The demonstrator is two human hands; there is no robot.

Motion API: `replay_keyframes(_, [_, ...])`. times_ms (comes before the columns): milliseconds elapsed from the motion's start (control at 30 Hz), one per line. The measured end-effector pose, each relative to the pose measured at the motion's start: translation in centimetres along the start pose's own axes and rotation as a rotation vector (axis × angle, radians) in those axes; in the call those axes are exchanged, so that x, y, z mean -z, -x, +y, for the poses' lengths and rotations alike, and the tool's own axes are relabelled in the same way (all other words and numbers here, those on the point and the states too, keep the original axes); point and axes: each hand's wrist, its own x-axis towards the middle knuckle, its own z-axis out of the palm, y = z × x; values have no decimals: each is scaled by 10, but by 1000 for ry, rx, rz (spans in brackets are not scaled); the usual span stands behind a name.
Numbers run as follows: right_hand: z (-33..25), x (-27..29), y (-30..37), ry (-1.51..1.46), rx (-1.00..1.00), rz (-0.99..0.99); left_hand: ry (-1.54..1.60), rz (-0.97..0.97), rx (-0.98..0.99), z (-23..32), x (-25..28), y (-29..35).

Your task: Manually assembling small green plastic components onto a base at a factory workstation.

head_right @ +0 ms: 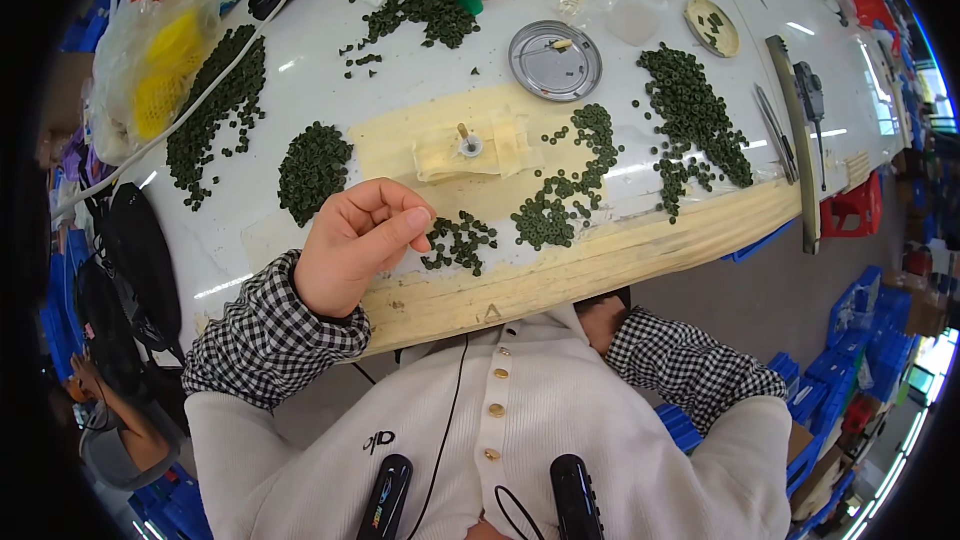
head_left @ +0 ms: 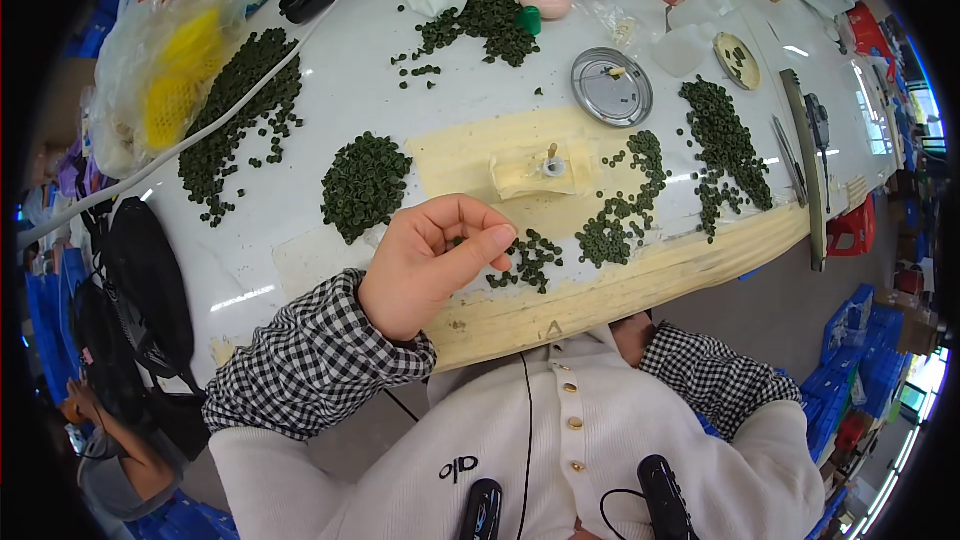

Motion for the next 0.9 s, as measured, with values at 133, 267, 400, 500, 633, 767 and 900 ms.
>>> replay_keyframes(133, [-1,5,-7,39,6,47,155,-138,24,-6,2,-1])
replay_keyframes(267, [-9,27,-13,223,16,196,519,-257,160,-10,-4,1])
replay_keyframes(400, [-34,94,12,373,-181,94,512,-201,277,-1,-9,2])
replay_keyframes(500, [-80,185,29,-1,-422,-290,391,-205,233,-5,-8,0])
replay_keyframes(633, [-108,231,32,-344,-185,54,325,-382,179,-13,5,-1])
replay_keyframes(767, [-107,211,-1,17,-162,597,290,-325,134,-11,-2,-1])
replay_keyframes(900, [-104,196,-17,252,-98,587,274,-206,145,-4,-10,2])
